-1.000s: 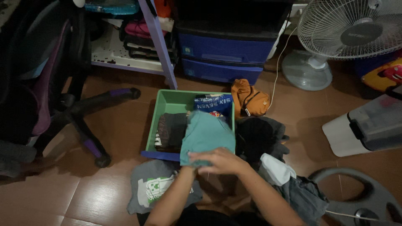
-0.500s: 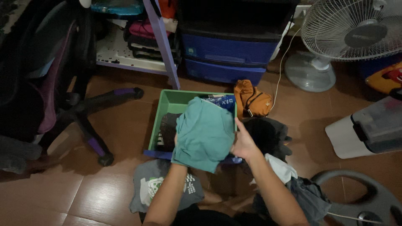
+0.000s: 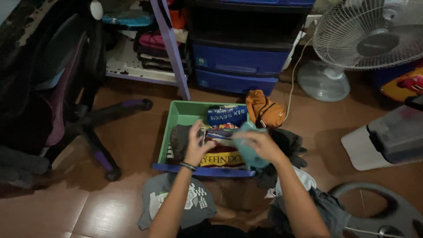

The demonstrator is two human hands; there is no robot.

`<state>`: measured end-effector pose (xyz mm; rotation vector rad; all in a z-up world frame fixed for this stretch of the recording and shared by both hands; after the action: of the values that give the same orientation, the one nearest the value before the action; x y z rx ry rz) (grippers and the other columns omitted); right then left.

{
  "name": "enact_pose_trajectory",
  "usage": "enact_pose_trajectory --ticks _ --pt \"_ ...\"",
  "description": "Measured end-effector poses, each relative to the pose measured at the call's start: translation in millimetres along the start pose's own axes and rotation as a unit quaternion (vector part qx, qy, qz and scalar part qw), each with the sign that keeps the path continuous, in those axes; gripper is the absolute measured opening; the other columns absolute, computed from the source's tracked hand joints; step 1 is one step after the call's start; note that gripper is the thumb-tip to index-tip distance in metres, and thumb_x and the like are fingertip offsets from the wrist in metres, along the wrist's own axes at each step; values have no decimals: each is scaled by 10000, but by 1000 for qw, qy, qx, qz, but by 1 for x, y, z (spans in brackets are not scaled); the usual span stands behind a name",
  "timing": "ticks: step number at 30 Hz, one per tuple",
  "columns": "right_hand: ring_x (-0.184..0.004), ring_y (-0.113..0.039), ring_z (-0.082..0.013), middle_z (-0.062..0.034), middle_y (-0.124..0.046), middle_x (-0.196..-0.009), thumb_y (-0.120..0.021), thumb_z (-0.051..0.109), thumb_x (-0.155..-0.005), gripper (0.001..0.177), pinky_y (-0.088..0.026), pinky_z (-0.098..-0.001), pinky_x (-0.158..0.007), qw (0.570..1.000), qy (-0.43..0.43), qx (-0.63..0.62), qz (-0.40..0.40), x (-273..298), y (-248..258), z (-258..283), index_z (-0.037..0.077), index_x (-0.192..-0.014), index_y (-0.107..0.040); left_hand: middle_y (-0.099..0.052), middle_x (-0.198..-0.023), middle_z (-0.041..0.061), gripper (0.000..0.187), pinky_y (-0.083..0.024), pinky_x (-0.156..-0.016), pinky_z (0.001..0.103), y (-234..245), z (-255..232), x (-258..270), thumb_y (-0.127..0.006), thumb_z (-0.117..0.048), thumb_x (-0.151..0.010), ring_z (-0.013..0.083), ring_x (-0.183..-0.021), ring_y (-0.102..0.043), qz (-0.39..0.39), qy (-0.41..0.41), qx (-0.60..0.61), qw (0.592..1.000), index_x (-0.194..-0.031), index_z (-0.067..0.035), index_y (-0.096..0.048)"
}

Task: The person sits on the floor and folds various children's clothing items, including t-shirts, shorts, and socks. They place each folded item into a green plastic bin.

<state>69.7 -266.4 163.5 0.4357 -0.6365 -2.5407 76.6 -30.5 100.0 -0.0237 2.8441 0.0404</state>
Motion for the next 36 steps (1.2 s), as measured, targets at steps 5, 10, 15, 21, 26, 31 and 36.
enact_pose_trajectory --ticks 5,10,15,21,26,31,36 --pt "-1105 -741 -216 -52 -790 -1203 -817 74 -826 368 -562 -359 -965 989 16 13 146 -4 11 58 124 -1185 -753 -424 -1563 172 908 -221 -1190 591 -73 -113 -18 -940 -424 -657 365 -1498 -253 292 -234 -291 881 -1420 -118 -555" --pt "-1010 -706 -220 -130 -748 -1082 -907 180 -724 649 -559 -377 -851 986 -71 -85 121 -6 36 88 38 -1259 -568 -742 -1092 131 380 -563 -946 360 -86 -138 -20 -846 -294 -853 190 -1044 -695 479 1 -131 868 -1110 -37 -735" --pt "-1026 -680 -201 -71 -745 -1086 -894 277 -693 665 -519 -358 -913 949 -201 164 178 15 40 58 103 -1278 -630 -730 -970 0 306 -568 -837 272 -55 -158 -17 -806 -226 -842 87 -899 -671 388 55 -50 919 -1089 -73 -707" --pt "-715 -606 -165 -61 -681 -804 -822 181 -878 246 -480 -304 -652 977 -155 -67 -129 29 80 28 -31 -927 -708 -649 -945 -12 314 -539 -837 269 32 -177 -19 -859 -183 -807 91 -910 -628 253 -26 -92 963 -982 -65 -627" --pt "-716 -578 -90 20 -661 -803 -713 96 -941 93 -466 -242 -652 960 -87 -98 -247 13 44 27 16 -984 -697 -685 -1033 24 317 -535 -898 295 58 -162 12 -865 -134 -783 127 -988 -644 266 17 -21 963 -986 -71 -630" --pt "-933 -595 -105 -6 -626 -983 -611 15 -998 96 -486 -249 -840 958 2 -116 -263 -8 11 70 26 -1091 -637 -654 -1356 140 286 -478 -1125 401 36 -177 58 -824 -70 -893 247 -1267 -602 421 -26 167 891 -1060 -76 -591" --pt "-951 -633 -180 -72 -590 -1012 -573 -83 -941 190 -512 -290 -863 973 114 -26 -201 -12 -16 134 20 -1095 -618 -472 -1479 47 657 -530 -1085 407 4 -158 47 -759 -189 -872 238 -1312 -541 345 47 180 920 -1427 -116 -414"
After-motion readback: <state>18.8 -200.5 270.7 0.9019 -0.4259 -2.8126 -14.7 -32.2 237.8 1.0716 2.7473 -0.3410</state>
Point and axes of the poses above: each hand's wrist, its own x-axis away from the middle knuckle, its own y-axis out of the back of the hand, z = x × y, the point moved 8 cm from there along -x, towards the middle knuckle
